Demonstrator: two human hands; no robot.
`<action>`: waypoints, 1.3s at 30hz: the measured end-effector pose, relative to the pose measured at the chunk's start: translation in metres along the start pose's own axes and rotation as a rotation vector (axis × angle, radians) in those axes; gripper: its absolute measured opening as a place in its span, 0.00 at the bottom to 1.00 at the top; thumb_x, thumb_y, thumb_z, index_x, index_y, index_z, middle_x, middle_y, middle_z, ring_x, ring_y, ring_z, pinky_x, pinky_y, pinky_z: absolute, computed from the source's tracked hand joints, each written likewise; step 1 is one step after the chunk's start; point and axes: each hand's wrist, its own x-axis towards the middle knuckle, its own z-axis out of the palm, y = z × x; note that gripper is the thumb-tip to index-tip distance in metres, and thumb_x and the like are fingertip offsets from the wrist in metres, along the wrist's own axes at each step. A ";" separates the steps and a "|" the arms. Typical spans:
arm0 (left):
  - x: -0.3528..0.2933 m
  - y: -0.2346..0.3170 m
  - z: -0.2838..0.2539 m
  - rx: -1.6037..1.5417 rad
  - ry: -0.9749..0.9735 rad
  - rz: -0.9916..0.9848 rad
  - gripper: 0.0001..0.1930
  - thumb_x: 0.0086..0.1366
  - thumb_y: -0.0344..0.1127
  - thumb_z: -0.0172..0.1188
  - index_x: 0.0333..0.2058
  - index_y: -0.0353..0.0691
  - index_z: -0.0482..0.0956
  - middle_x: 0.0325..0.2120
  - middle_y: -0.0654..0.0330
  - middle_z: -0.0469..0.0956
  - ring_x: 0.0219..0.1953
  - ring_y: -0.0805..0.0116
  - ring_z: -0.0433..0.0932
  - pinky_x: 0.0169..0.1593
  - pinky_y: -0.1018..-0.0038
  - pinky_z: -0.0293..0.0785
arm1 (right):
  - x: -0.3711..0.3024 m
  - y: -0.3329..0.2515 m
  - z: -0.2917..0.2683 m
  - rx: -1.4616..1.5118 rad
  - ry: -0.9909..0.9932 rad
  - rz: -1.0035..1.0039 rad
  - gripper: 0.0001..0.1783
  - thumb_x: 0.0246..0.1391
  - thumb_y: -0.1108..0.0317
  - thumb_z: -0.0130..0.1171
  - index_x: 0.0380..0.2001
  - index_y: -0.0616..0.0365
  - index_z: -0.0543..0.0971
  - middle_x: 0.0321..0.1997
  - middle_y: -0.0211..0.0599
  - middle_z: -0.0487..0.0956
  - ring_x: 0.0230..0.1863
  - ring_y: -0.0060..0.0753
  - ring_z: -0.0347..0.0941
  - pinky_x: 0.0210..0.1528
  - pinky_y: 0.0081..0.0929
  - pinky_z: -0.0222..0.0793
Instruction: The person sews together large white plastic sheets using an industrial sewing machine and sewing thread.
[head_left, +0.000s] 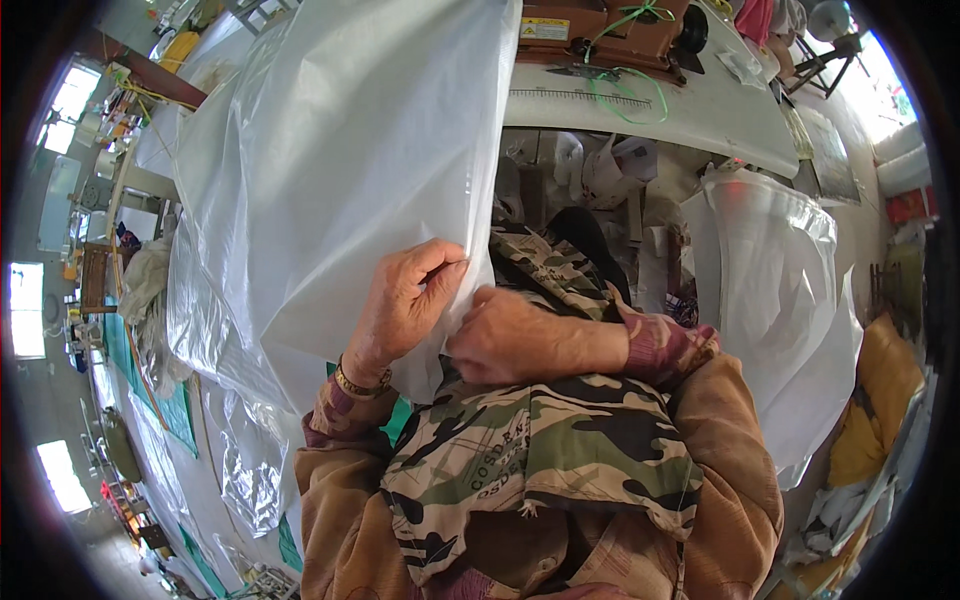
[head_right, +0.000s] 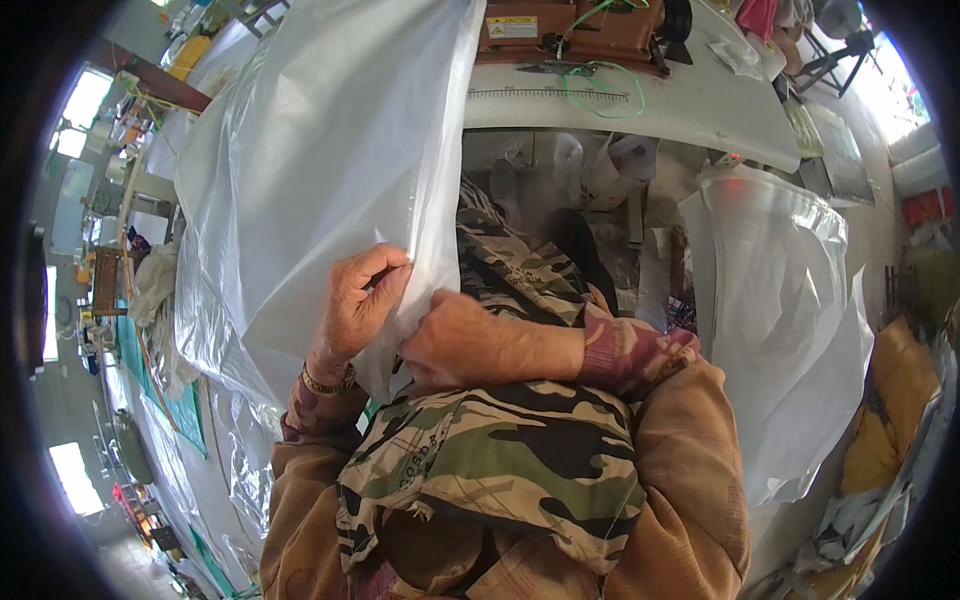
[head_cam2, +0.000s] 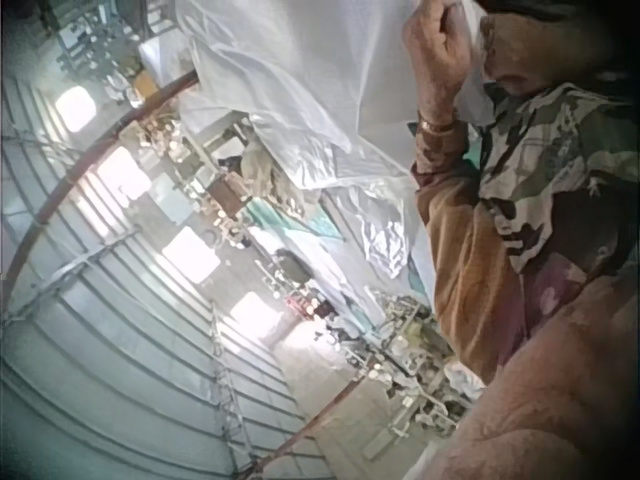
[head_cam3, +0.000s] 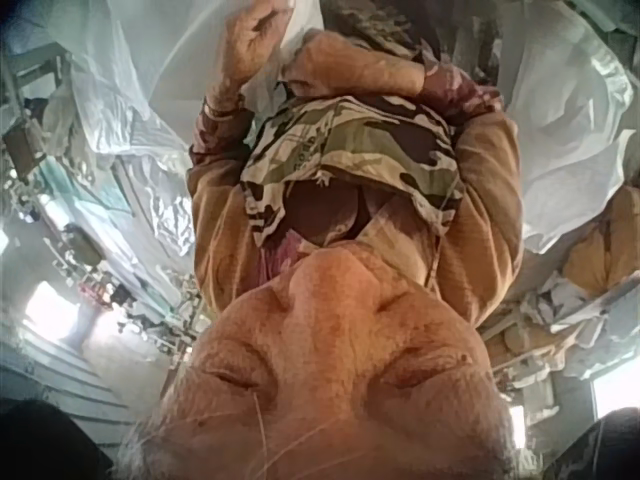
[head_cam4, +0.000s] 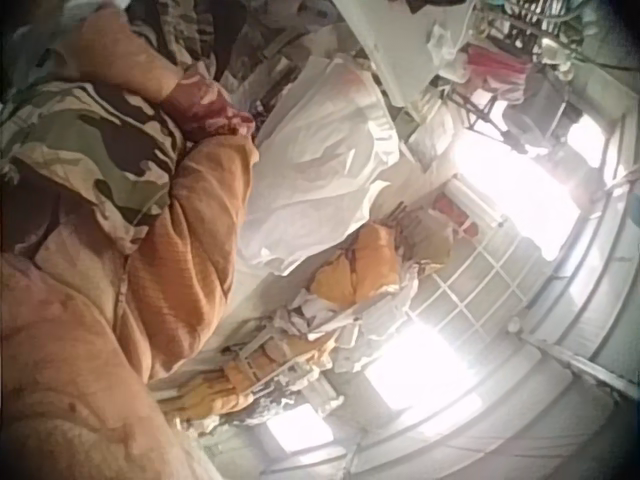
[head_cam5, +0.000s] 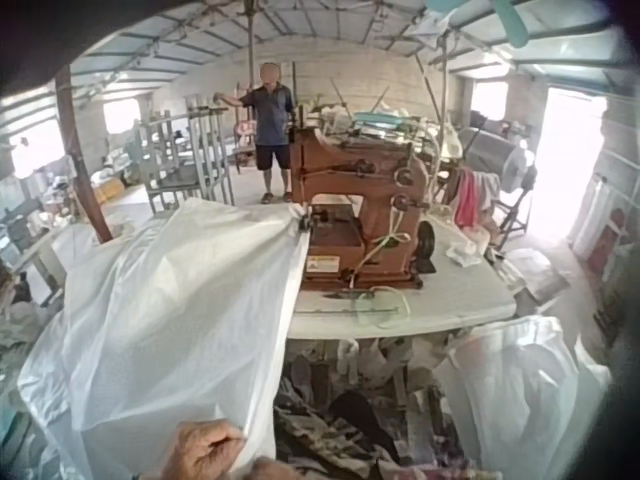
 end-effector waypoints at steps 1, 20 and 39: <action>0.000 0.001 0.000 -0.003 -0.009 0.002 0.02 0.66 0.25 0.59 0.36 0.34 0.76 0.24 0.51 0.74 0.24 0.55 0.71 0.31 0.68 0.69 | 0.002 -0.001 0.007 0.015 -0.113 -0.034 0.09 0.51 0.65 0.62 0.22 0.55 0.76 0.23 0.36 0.77 0.32 0.42 0.77 0.49 0.37 0.69; -0.001 -0.018 -0.002 0.035 -0.028 -0.087 0.02 0.65 0.24 0.58 0.35 0.31 0.76 0.23 0.54 0.72 0.24 0.63 0.70 0.31 0.71 0.68 | -0.001 0.003 -0.006 -0.186 0.101 -0.037 0.11 0.52 0.65 0.62 0.32 0.59 0.72 0.23 0.37 0.77 0.27 0.43 0.79 0.32 0.39 0.76; -0.006 -0.013 0.001 -0.113 0.097 -0.236 0.08 0.69 0.27 0.59 0.30 0.32 0.74 0.21 0.71 0.64 0.25 0.84 0.59 0.27 0.81 0.57 | 0.009 0.038 0.002 -0.084 0.277 -0.362 0.11 0.47 0.67 0.64 0.31 0.59 0.74 0.26 0.34 0.75 0.29 0.38 0.74 0.33 0.37 0.72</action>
